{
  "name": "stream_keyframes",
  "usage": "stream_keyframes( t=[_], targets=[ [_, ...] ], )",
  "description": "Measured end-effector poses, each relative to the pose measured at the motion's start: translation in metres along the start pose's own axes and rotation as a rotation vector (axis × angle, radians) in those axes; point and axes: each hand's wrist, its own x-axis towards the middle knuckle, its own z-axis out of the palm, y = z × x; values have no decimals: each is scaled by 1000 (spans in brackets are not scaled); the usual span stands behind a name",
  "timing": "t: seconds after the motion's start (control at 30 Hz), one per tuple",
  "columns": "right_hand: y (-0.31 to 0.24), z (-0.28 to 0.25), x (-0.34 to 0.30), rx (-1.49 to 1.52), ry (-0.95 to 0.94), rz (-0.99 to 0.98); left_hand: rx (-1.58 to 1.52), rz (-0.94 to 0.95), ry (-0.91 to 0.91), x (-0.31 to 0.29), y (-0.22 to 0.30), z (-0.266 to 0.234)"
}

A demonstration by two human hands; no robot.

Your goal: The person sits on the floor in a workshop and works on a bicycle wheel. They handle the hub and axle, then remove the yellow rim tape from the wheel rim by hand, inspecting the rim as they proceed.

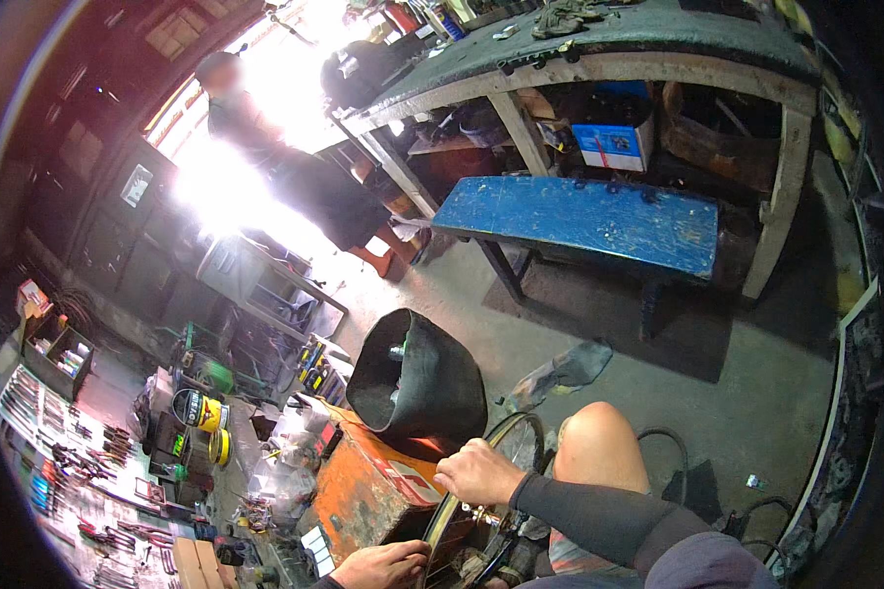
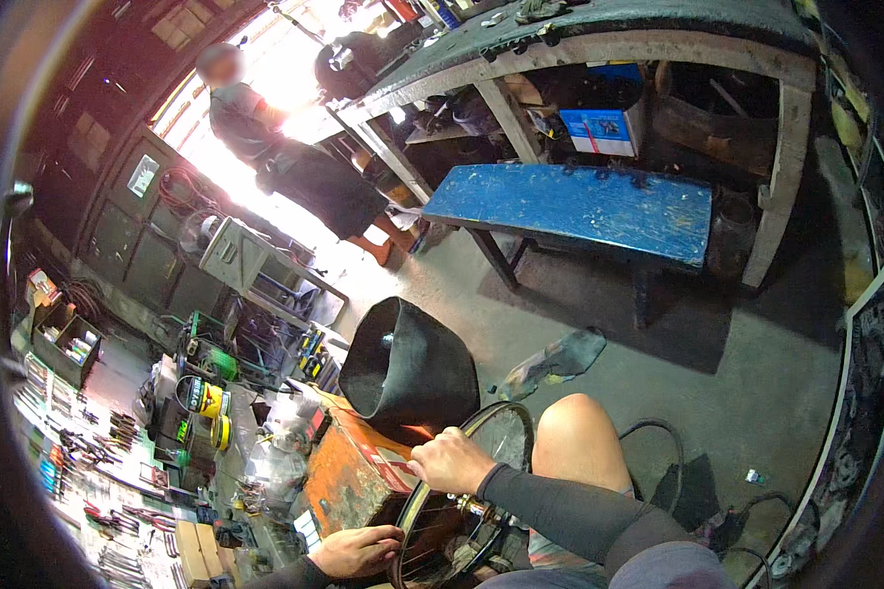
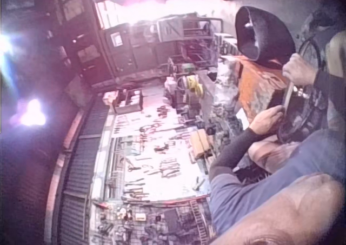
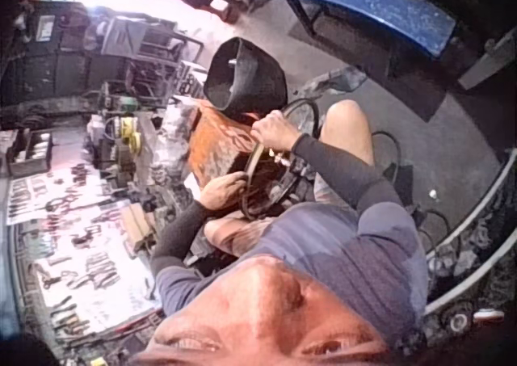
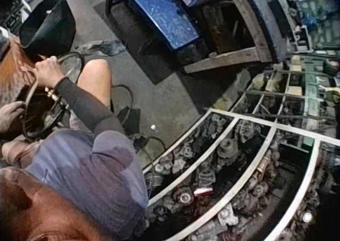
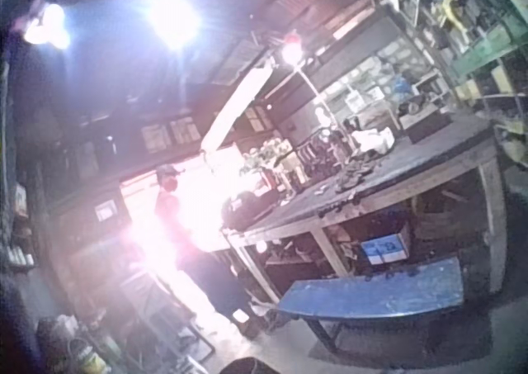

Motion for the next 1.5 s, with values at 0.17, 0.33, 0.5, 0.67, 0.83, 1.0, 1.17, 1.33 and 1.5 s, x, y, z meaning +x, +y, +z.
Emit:
stream_keyframes(
  t=[0.17,0.33,0.5,0.67,0.83,1.0,1.17,1.33,1.5],
  targets=[
    [-2,3,0,-9,31,-1,42,88,32,-11,0,2],
    [11,17,1,-129,104,-70,71,-43,144,-19,-9,33],
    [7,1,5,-28,45,19,-74,-201,49,-2,-3,23],
    [5,4,7,-41,-55,43,-14,-177,-64,5,3,11],
    [9,7,10,9,-28,45,-106,-254,142,-1,2,24],
    [4,1,13,36,-60,72,-347,-390,556,-8,5,61],
    [0,1,16,49,-84,96,-397,-601,830,-2,29,89],
    [-52,-12,18,32,-25,-252,-270,-563,1010,3,43,107],
    [-80,-8,20,49,-416,-513,-374,-543,1034,7,33,104]
  ],
)
